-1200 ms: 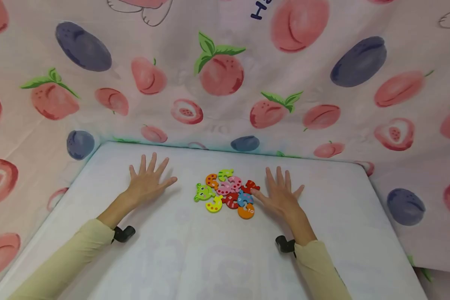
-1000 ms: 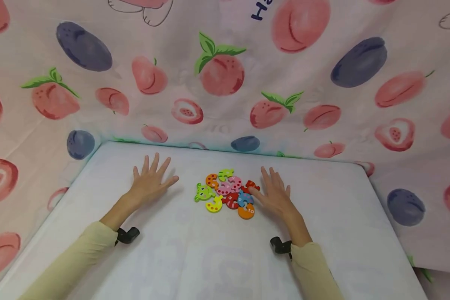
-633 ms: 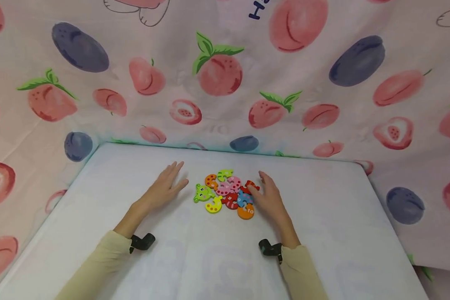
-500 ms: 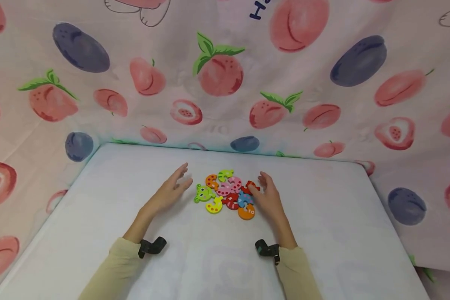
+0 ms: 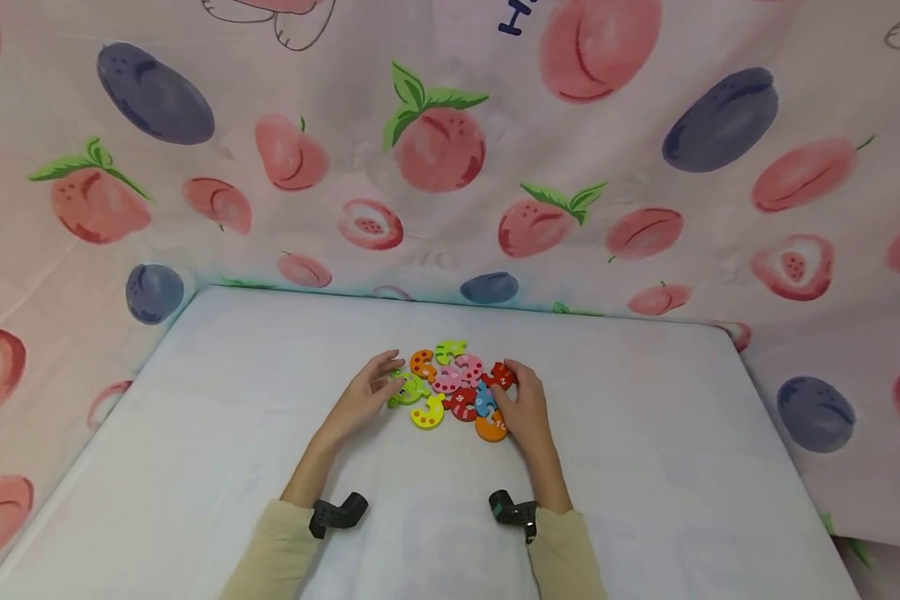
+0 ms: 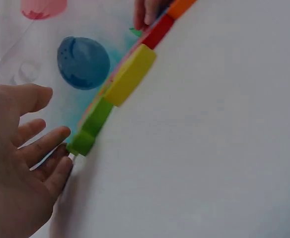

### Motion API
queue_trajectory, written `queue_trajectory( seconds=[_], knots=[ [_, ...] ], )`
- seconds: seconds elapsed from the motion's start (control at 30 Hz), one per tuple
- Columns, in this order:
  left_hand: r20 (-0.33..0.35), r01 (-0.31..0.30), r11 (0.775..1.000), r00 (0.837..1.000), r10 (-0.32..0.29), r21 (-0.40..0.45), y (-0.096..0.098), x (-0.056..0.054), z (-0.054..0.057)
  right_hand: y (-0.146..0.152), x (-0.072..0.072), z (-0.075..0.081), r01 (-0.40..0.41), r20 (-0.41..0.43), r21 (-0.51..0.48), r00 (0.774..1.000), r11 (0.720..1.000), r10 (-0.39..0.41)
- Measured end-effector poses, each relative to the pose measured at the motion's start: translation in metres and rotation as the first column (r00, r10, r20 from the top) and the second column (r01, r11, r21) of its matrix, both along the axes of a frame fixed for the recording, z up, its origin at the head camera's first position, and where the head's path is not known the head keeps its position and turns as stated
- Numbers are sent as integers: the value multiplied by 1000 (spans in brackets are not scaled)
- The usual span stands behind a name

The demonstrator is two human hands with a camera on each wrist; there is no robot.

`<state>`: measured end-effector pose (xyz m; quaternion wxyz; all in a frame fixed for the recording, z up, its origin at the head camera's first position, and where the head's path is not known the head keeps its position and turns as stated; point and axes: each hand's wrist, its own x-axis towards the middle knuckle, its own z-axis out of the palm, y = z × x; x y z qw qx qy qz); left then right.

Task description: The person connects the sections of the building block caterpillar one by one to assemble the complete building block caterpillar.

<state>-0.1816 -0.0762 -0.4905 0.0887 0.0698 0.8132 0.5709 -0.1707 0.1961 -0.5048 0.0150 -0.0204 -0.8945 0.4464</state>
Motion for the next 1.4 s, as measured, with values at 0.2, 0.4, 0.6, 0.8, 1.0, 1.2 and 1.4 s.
queue_trajectory(
  seconds=[0.2,0.4,0.6,0.8,1.0,1.2,1.4],
  knots=[
    [-72,82,974,993,-99,-212,0,5,-1,-1,0,3,-47,-32,85,998,995,50],
    [-121,110,939,980,-157,-325,-4,10,-4,-5,3,4,-39,-18,80,999,996,40],
    [-196,79,897,964,-179,-434,-10,16,-6,-2,7,0,-8,9,58,1000,998,7],
    [-214,59,868,959,-187,-493,-16,11,0,1,5,0,56,-33,18,998,998,-55],
    [-191,69,866,964,-186,-494,-19,10,2,1,5,1,104,-33,10,994,995,-104],
    [-194,76,873,962,-191,-482,-20,11,1,-1,6,0,130,-36,24,991,991,-129],
    [-187,83,878,963,-192,-471,-20,10,1,2,5,-4,221,-48,-46,973,974,-224]
  ],
)
